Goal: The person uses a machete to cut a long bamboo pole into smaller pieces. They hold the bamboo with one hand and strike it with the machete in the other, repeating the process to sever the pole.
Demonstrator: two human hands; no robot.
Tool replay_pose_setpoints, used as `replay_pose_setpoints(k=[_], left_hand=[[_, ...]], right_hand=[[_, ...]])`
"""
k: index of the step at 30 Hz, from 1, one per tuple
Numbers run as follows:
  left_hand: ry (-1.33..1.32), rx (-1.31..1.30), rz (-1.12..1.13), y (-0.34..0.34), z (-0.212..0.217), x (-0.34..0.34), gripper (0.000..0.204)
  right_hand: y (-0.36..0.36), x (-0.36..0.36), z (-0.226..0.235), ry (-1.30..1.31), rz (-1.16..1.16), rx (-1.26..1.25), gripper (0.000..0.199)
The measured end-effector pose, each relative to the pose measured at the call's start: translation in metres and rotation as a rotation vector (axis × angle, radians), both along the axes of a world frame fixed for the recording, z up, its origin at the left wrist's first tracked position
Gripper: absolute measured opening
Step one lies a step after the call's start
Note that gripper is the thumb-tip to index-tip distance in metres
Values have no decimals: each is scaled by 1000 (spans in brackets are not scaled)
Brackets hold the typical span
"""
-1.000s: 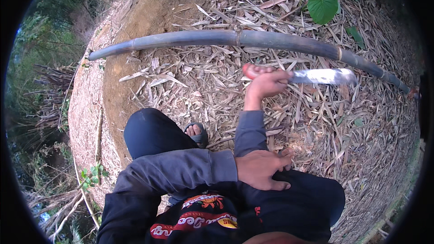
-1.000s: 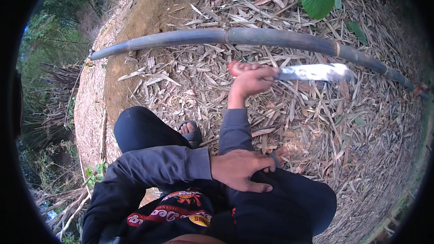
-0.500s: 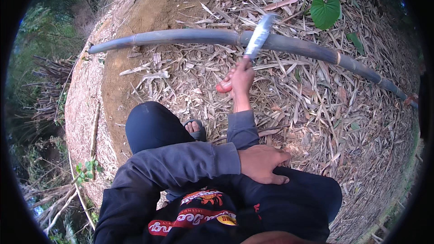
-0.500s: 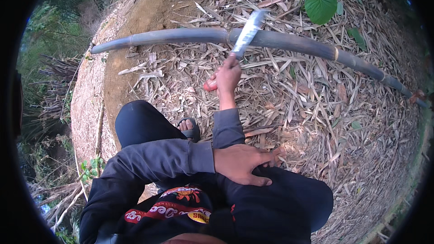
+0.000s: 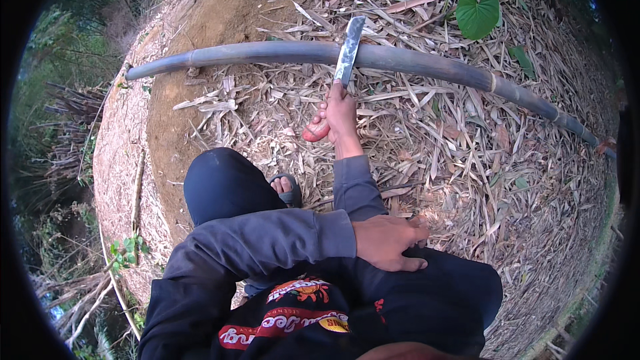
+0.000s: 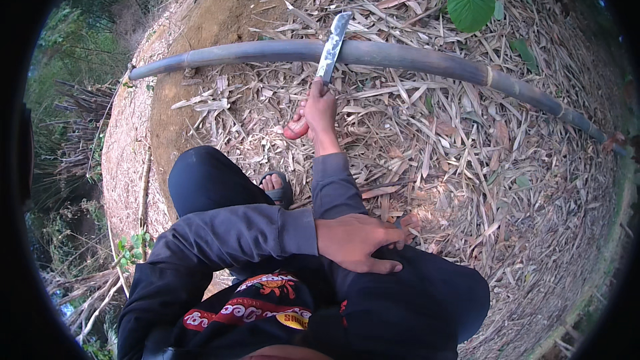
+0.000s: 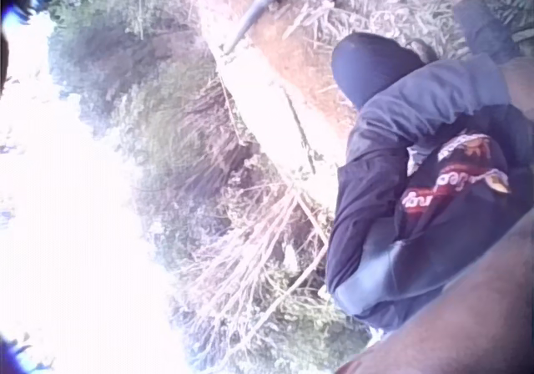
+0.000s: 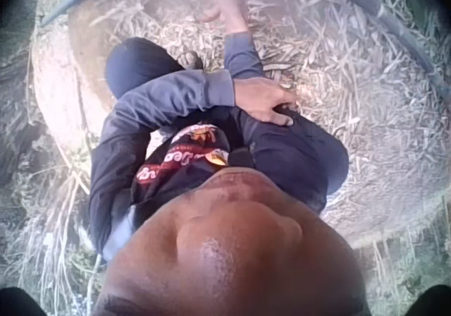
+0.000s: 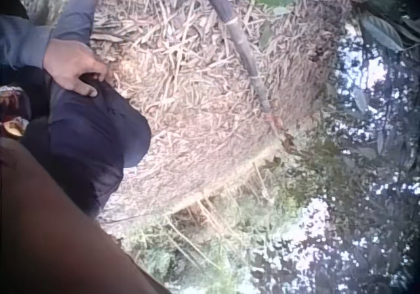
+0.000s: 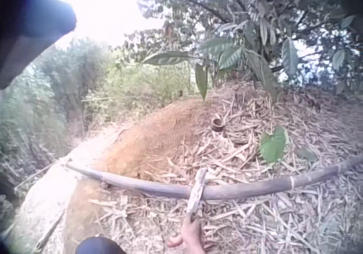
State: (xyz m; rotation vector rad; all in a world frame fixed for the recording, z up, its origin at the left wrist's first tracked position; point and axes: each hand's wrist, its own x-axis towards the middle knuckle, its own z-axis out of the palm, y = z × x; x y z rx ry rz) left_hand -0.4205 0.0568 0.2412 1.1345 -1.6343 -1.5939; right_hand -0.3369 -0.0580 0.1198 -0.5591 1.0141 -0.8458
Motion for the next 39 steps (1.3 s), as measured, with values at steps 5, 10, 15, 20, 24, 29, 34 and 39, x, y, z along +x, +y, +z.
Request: replay_pose_setpoints(k=[5,10,15,20,24,29,34,39], left_hand=[[49,-9,80,2,-9,2,50],[24,-81,90,-2,14,15,39],[-31,-92,18,3,-1,0,43],[-56,-91,91,5,0,10,44],[-35,-274,123,7,8,7,40],[-64,-133,20,7,9,-1,44],[-184,-182,92,-1,-1,14,50],[-73,-288,257,3,1,13,52]], right_hand=[[-31,-33,47,-6,-27,-88,39],[-68,-33,59,-53,-731,-330,40],[20,3,-3,131,250,29,37],[-34,-40,47,45,-81,-104,41],[-59,-38,48,12,-651,-286,43],[24,5,-11,40,267,98,40],[-33,-36,2,62,78,-57,40],[-43,-16,26,76,-383,-160,39]])
